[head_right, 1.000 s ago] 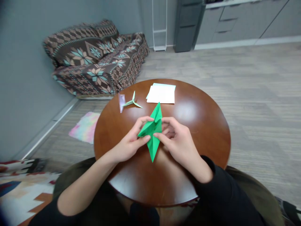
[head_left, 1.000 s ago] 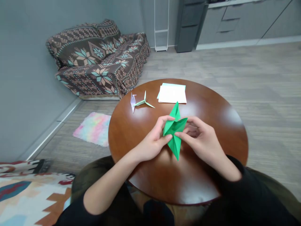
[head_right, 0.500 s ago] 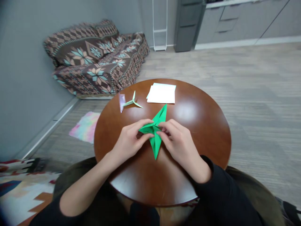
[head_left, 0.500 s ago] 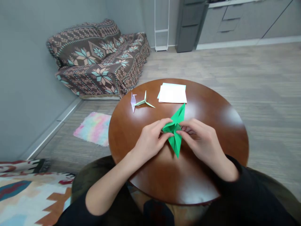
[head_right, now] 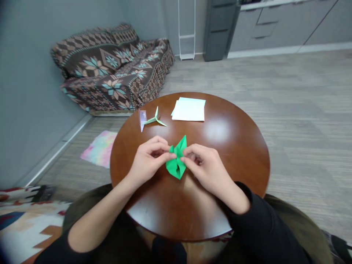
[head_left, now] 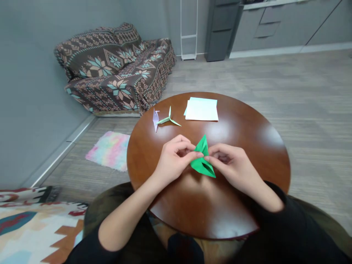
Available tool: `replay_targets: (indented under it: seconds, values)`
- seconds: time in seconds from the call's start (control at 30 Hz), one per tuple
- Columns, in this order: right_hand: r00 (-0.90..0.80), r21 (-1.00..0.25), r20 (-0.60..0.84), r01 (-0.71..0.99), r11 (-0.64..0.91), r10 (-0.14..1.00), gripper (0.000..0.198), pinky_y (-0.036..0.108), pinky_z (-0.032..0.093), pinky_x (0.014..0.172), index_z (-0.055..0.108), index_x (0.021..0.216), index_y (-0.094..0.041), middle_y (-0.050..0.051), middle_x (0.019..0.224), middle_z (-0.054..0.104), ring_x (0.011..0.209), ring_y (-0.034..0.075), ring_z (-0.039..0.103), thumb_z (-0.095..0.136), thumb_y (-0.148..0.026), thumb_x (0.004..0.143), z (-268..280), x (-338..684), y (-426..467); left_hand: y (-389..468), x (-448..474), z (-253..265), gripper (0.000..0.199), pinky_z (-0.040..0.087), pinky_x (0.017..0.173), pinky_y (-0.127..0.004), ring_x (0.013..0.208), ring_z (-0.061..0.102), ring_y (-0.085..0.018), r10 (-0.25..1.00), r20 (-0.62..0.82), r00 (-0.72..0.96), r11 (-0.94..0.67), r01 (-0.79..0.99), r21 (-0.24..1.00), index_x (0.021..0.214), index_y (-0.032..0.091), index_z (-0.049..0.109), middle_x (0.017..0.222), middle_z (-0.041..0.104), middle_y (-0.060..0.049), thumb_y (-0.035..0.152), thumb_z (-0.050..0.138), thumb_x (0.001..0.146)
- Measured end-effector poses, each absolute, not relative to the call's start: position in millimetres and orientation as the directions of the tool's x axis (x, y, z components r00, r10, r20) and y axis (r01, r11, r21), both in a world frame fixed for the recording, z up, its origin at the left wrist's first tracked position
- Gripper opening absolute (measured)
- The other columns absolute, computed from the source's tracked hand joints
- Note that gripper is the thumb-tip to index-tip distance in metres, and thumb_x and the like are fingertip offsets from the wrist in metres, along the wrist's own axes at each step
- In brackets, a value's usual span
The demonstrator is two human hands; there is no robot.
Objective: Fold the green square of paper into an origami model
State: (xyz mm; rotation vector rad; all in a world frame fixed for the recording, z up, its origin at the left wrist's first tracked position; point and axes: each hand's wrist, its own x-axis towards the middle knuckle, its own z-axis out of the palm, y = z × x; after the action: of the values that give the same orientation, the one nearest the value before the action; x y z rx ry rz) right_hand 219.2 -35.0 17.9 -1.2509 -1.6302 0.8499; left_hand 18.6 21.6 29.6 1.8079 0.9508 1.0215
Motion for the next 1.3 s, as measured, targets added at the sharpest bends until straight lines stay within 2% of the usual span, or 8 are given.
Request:
replay_targets:
  seconds: [0.23,0.4,0.57,0.67,0.77,0.9,1.03,1.3]
  values:
    - [-0.136,-0.943,0.141,0.282,0.175,0.981,0.016,0.027,0.052,0.055,0.067,0.085,-0.019,0.0,0.067,0.067,0.057,0.016,0.063,0.067,-0.031,0.096,23,216,-39,16,25,29,0.021,0.055,0.099,-0.038,0.111,0.071,-0.026,0.821,0.037,0.57,-0.038,-0.009,0.999,0.093,0.016,0.073,0.122,0.075,-0.012,0.037,0.071,0.092]
    - [-0.05,-0.952,0.192,0.234,0.198,0.98,0.012,0.03,0.06,0.063,0.068,0.094,-0.02,0.001,0.072,0.075,0.064,0.02,0.074,0.069,-0.031,0.095,19,214,-38,13,25,34,0.027,0.045,0.115,-0.04,0.141,0.055,-0.03,0.801,0.016,0.599,-0.05,0.039,0.998,0.114,0.018,0.068,0.155,0.055,-0.014,0.032,0.073,0.091]
    - [-0.043,-0.835,0.356,0.434,0.339,0.933,0.005,0.031,0.059,0.063,0.067,0.097,-0.022,0.004,0.087,0.077,0.069,0.019,0.074,0.069,-0.025,0.094,17,216,-37,15,24,31,0.027,0.05,0.11,-0.042,0.13,0.064,-0.028,0.765,0.039,0.643,-0.073,0.025,0.997,0.112,0.019,0.064,0.146,0.062,-0.013,0.028,0.074,0.089]
    - [-0.042,-0.671,0.551,0.572,0.472,0.834,0.033,0.038,0.061,0.081,0.059,0.122,-0.023,0.008,0.107,0.076,0.091,0.024,0.076,0.073,-0.022,0.092,21,220,-37,17,22,32,0.022,0.047,0.112,-0.045,0.129,0.063,-0.029,0.826,0.116,0.552,-0.272,0.209,0.939,0.105,0.02,0.065,0.14,0.064,-0.012,0.025,0.075,0.086]
    - [-0.214,-0.473,0.656,0.631,0.615,0.724,0.043,0.045,0.056,0.097,0.053,0.134,-0.026,0.012,0.122,0.073,0.112,0.028,0.071,0.07,-0.021,0.095,27,223,-38,17,17,35,0.023,0.043,0.116,-0.048,0.134,0.059,-0.03,0.843,0.205,0.498,-0.45,0.443,0.776,0.106,0.022,0.067,0.14,0.063,-0.012,0.021,0.073,0.085]
    - [-0.374,-0.326,0.658,0.641,0.695,0.654,0.03,0.047,0.054,0.092,0.062,0.128,-0.026,0.012,0.119,0.074,0.109,0.029,0.07,0.058,-0.015,0.1,31,222,-38,13,14,39,0.027,0.044,0.115,-0.05,0.136,0.057,-0.032,0.845,0.188,0.501,-0.48,0.552,0.682,0.111,0.024,0.066,0.146,0.058,-0.013,0.028,0.073,0.085]
    - [-0.372,-0.32,0.677,0.627,0.71,0.634,0.026,0.046,0.055,0.089,0.069,0.116,-0.026,0.011,0.113,0.077,0.105,0.027,0.071,0.058,-0.009,0.099,26,222,-37,10,14,42,0.03,0.044,0.115,-0.047,0.137,0.057,-0.03,0.819,0.186,0.542,-0.502,0.523,0.688,0.112,0.024,0.065,0.143,0.06,-0.013,0.023,0.073,0.083]
    - [-0.19,-0.508,0.72,0.512,0.693,0.668,0.024,0.044,0.06,0.083,0.076,0.106,-0.027,0.007,0.101,0.082,0.093,0.026,0.078,0.066,-0.008,0.094,23,223,-34,12,13,50,0.031,0.043,0.116,-0.045,0.135,0.058,-0.03,0.803,0.201,0.561,-0.492,0.435,0.754,0.111,0.02,0.066,0.139,0.064,-0.014,0.026,0.076,0.082]
